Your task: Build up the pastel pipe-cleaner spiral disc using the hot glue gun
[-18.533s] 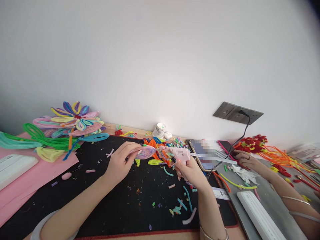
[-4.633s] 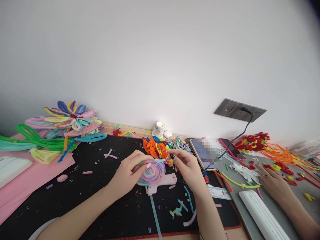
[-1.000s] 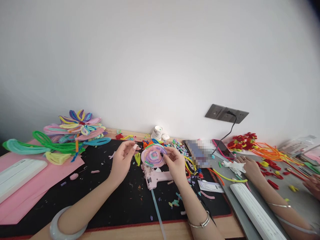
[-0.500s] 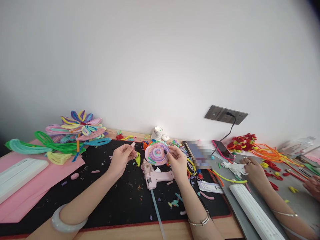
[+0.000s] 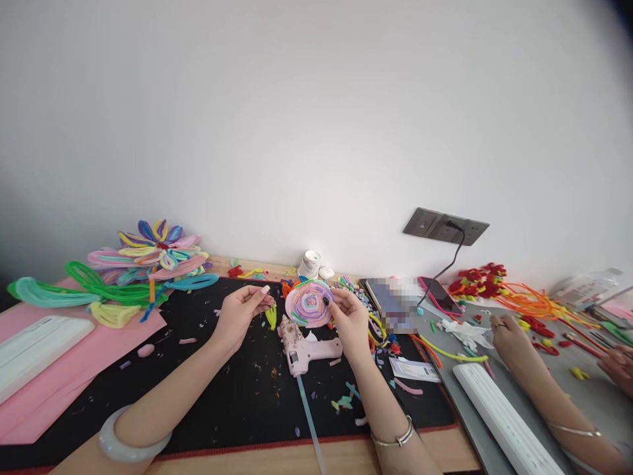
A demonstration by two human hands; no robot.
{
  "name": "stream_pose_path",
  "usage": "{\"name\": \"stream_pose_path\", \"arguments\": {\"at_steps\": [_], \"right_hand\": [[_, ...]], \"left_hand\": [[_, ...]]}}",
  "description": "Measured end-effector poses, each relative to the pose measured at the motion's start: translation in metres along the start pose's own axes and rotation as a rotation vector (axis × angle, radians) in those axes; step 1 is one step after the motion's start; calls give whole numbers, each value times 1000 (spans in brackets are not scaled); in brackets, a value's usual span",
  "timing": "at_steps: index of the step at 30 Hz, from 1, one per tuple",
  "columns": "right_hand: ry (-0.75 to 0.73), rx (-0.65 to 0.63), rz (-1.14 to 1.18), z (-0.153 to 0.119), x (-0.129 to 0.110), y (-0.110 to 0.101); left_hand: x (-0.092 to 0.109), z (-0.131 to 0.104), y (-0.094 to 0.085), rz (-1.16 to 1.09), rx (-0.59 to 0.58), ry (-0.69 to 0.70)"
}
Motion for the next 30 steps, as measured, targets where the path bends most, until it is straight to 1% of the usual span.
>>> {"name": "stream_pose_path", "arguments": {"at_steps": [7,14,19,23,26,30], "right_hand": [[5,7,5,0,1,0],[22,2,6,-1,1,1],[26,16,-5,-2,1,1],[11,10,3,-1,0,1],[18,1,7,-2,0,1],[33,-7,4,-3,-1,3]], "left_hand": [[-2,0,0,13,-28,8],[4,-2,5,-112,-64,16],[6,-4,8,-126,-101,2],[2,-1,4,-106,-73,16],[0,4,-2,-67,-23,38],[6,6,-10,40,57,132]]}}
Point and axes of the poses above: each hand's wrist, its own z-axis towards the middle knuckle, its own y-axis out of the palm, x = y × z, the point moved 7 cm from there along z, towards the middle knuckle, and after that the axes turned 7 degrees about y, right-handed, at the moved point
